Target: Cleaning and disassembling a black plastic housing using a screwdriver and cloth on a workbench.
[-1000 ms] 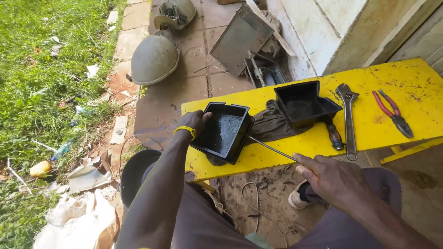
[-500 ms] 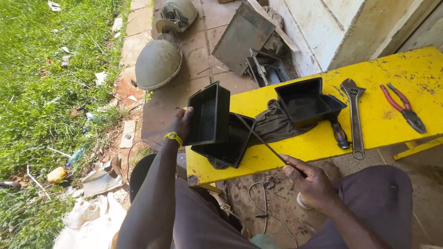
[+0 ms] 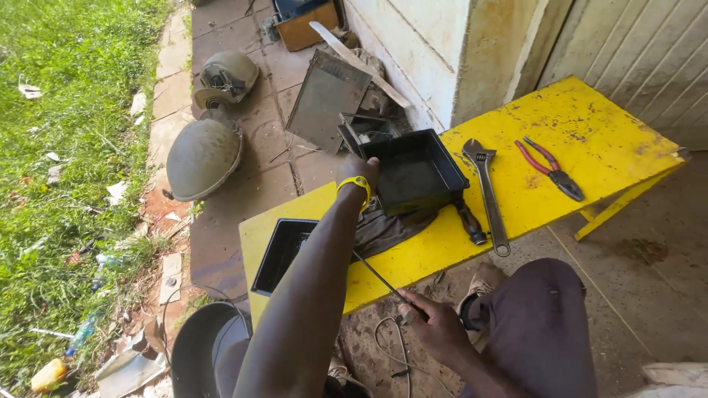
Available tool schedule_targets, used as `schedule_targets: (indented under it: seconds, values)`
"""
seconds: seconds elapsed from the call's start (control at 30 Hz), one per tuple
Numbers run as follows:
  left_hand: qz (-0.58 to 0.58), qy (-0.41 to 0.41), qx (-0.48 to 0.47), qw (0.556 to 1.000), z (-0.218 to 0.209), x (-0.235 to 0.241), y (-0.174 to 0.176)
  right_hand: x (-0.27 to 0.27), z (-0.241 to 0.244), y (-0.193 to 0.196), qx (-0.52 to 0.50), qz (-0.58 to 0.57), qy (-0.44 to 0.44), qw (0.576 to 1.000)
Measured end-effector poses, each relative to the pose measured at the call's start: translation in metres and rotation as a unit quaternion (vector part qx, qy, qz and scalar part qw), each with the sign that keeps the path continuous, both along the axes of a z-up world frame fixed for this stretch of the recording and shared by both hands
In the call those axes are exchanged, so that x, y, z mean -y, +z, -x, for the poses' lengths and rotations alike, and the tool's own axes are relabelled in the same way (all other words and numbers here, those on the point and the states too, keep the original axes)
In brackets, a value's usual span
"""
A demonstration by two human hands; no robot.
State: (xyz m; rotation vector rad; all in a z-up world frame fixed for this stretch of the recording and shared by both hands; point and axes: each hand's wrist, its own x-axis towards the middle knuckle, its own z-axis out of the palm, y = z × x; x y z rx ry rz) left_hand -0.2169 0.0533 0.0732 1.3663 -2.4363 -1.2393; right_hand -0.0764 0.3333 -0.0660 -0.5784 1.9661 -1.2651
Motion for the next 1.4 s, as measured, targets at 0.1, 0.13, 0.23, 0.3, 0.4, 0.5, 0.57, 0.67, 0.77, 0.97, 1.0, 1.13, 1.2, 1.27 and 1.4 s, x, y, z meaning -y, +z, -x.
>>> schedule_targets:
  seconds: [0.1,0.13,0.23,0.3,0.4,0.5,0.57,0.67,0.77,0.97,1.0,1.13,1.2,1.27,1.4]
  values:
    - [-0.068,0.026,0.021,0.997,-0.002,-0.015,-0.006,-0.006,0.000,0.012,0.020,-0.033,0.023,0.999]
    - [-0.023,-0.026,0.023,0.999,-0.012,-0.013,-0.003,-0.008,0.000,0.012,0.000,-0.015,0.028,0.999]
    - [0.051,-0.061,-0.010,0.997,-0.071,0.006,0.011,-0.016,0.005,0.024,-0.017,-0.002,0.030,0.999]
    - [0.088,-0.038,-0.047,0.994,-0.125,0.030,0.020,-0.017,0.007,0.033,-0.018,-0.001,0.032,0.999]
    - [0.159,0.053,0.029,0.985,-0.185,0.059,0.011,-0.024,0.016,0.044,-0.037,-0.017,0.029,0.999]
    - [0.159,0.050,0.026,0.986,-0.222,0.068,-0.013,-0.028,0.022,0.075,-0.097,-0.084,0.037,0.991]
    - [0.187,0.041,0.063,0.980,-0.230,0.059,-0.027,-0.034,0.026,0.100,-0.153,-0.223,0.102,0.957]
    - [0.151,0.049,0.059,0.985,-0.226,0.059,-0.039,-0.023,0.035,0.141,-0.260,-0.277,0.157,0.912]
    - [0.125,0.032,0.044,0.991,-0.220,0.060,-0.047,-0.011,0.053,0.163,-0.314,-0.353,0.218,0.854]
    - [0.082,-0.107,0.078,0.988,-0.245,0.010,0.012,0.049,0.044,0.249,-0.404,-0.440,0.326,0.733]
    - [0.079,-0.104,0.079,0.988,-0.257,-0.007,0.010,0.053,0.042,0.253,-0.403,-0.441,0.330,0.731]
    - [0.093,-0.191,0.071,0.975,-0.260,-0.018,-0.058,0.073,0.048,0.274,-0.478,-0.313,0.360,0.738]
    - [0.112,-0.151,0.020,0.982,-0.265,-0.012,-0.107,0.081,0.046,0.280,-0.489,-0.312,0.377,0.722]
    - [0.135,-0.142,-0.025,0.980,-0.268,-0.007,-0.132,0.087,0.040,0.291,-0.457,-0.321,0.383,0.736]
    - [0.111,-0.174,-0.082,0.975,-0.278,-0.021,-0.094,0.097,0.043,0.299,-0.443,-0.316,0.387,0.744]
